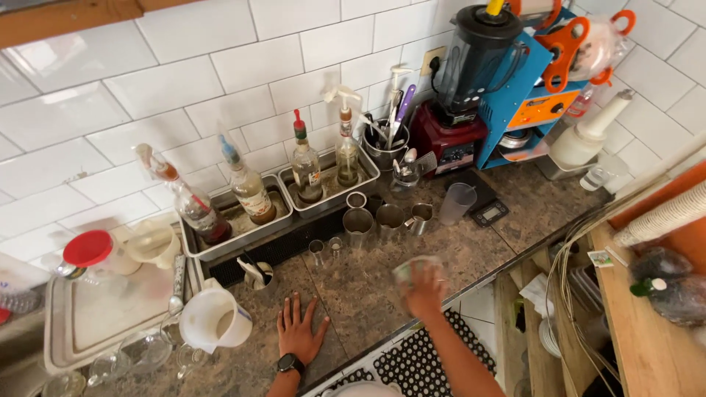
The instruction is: Wiping down a coffee shop counter with a rag.
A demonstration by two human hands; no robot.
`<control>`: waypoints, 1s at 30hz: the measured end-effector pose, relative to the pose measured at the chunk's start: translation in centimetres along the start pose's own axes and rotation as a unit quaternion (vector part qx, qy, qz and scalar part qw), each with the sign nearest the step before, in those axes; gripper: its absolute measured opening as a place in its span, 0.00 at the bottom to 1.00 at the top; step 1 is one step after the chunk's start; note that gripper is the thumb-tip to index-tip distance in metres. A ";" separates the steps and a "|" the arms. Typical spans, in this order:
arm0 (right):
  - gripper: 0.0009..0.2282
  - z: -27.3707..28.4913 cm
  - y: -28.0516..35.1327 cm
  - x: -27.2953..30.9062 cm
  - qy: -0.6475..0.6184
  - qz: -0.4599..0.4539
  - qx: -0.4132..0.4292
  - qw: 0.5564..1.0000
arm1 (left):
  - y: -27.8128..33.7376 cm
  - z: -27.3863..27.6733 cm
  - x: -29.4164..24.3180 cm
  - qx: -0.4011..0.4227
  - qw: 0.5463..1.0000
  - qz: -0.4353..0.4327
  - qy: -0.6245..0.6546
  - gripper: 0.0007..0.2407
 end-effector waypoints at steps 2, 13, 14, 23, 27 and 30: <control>0.34 -3.3 1.2 1.9 0.063 0.076 -0.001 0.995 | -0.3 0.1 -0.1 0.013 1.000 -0.002 -0.003 0.32; 0.35 0.6 -0.1 -5.4 0.062 0.075 -0.052 0.994 | 0.0 1.1 -0.2 -0.012 1.000 -0.007 0.001 0.32; 0.34 0.6 -1.3 -6.1 0.047 0.034 -0.051 0.997 | 0.0 1.2 -0.1 -0.001 1.000 0.000 0.000 0.32; 0.32 -4.6 6.3 5.6 0.035 0.190 0.049 0.980 | -0.5 0.5 -0.1 0.065 0.998 0.002 -0.014 0.31; 0.31 -4.7 8.0 2.9 0.092 0.181 0.100 0.974 | 0.0 0.4 0.1 0.045 0.999 0.002 -0.023 0.31; 0.31 0.7 5.3 -1.6 0.028 0.038 0.068 0.997 | -0.1 1.3 0.1 -0.025 0.999 -0.004 -0.022 0.31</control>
Point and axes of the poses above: each hand's wrist, its own y-axis away from the middle knuckle, its own z-axis out of the back of the hand, x = y × z, the point moved 10 cm from there along -y, towards the middle knuckle, and after that the axes turned 12 degrees about -y, right-handed, at the moved point
